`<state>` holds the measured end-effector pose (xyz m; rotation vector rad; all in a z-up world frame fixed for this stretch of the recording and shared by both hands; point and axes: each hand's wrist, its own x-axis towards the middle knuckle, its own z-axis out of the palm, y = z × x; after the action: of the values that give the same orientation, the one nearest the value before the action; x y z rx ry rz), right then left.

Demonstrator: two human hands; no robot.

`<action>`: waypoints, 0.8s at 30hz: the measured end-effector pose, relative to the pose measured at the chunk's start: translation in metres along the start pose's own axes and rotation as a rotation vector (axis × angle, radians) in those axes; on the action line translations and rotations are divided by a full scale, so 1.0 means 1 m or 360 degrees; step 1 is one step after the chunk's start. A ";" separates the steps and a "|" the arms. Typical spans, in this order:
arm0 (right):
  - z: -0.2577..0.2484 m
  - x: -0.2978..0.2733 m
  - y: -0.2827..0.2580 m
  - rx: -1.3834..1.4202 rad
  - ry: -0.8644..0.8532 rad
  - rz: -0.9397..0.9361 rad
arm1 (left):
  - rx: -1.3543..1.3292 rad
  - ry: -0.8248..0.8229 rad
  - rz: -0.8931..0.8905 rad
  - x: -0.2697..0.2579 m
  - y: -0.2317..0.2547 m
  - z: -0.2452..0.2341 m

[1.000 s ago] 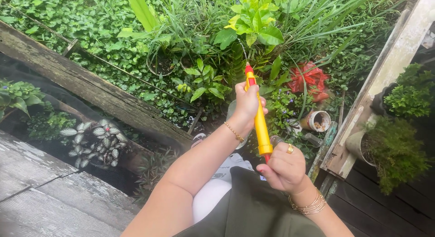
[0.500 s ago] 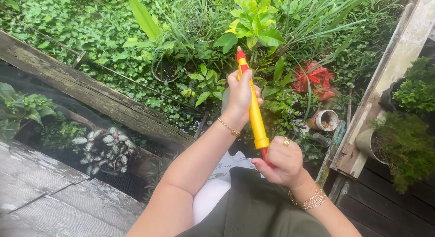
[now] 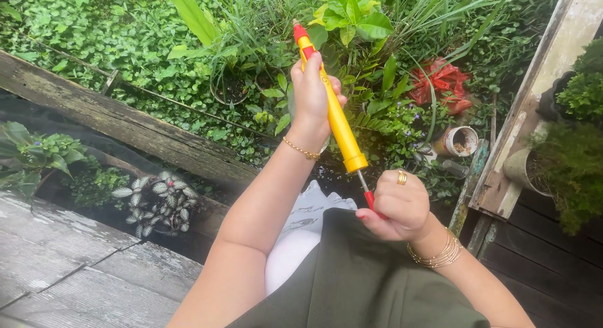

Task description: Using a manual hand-pump sprayer to water various potted and ground plants in a garden area.

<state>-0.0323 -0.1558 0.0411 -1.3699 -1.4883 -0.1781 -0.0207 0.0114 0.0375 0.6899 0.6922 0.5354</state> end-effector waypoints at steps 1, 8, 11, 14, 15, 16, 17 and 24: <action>0.001 -0.002 0.000 -0.0027 0.0000 0.0000 | -0.0001 0.0003 0.0015 -0.001 -0.001 -0.001; 0.012 0.012 -0.008 -0.0066 0.0075 -0.0093 | 0.0065 -0.0113 -0.0096 0.002 0.000 -0.010; 0.016 0.017 -0.017 -0.0142 0.0060 -0.0107 | 0.0047 -0.0098 -0.0077 0.005 -0.003 -0.015; 0.020 0.020 -0.014 -0.0245 0.0099 -0.0097 | 0.0143 -0.0122 -0.0147 -0.004 -0.002 -0.014; 0.022 0.020 -0.014 -0.0237 0.0126 -0.0099 | 0.0150 -0.0128 -0.0152 -0.003 -0.002 -0.014; 0.024 0.020 -0.014 -0.0226 0.0152 -0.0102 | 0.0156 -0.0132 -0.0157 -0.002 -0.001 -0.016; 0.024 0.022 -0.020 -0.0243 0.0166 -0.0096 | 0.0168 -0.0150 -0.0165 -0.001 0.001 -0.017; 0.029 0.023 -0.022 -0.0302 0.0182 -0.0111 | 0.0210 -0.0138 -0.0223 -0.001 -0.002 -0.019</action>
<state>-0.0618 -0.1283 0.0568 -1.4335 -1.4524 -0.4445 -0.0345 0.0168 0.0253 0.7768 0.6932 0.3312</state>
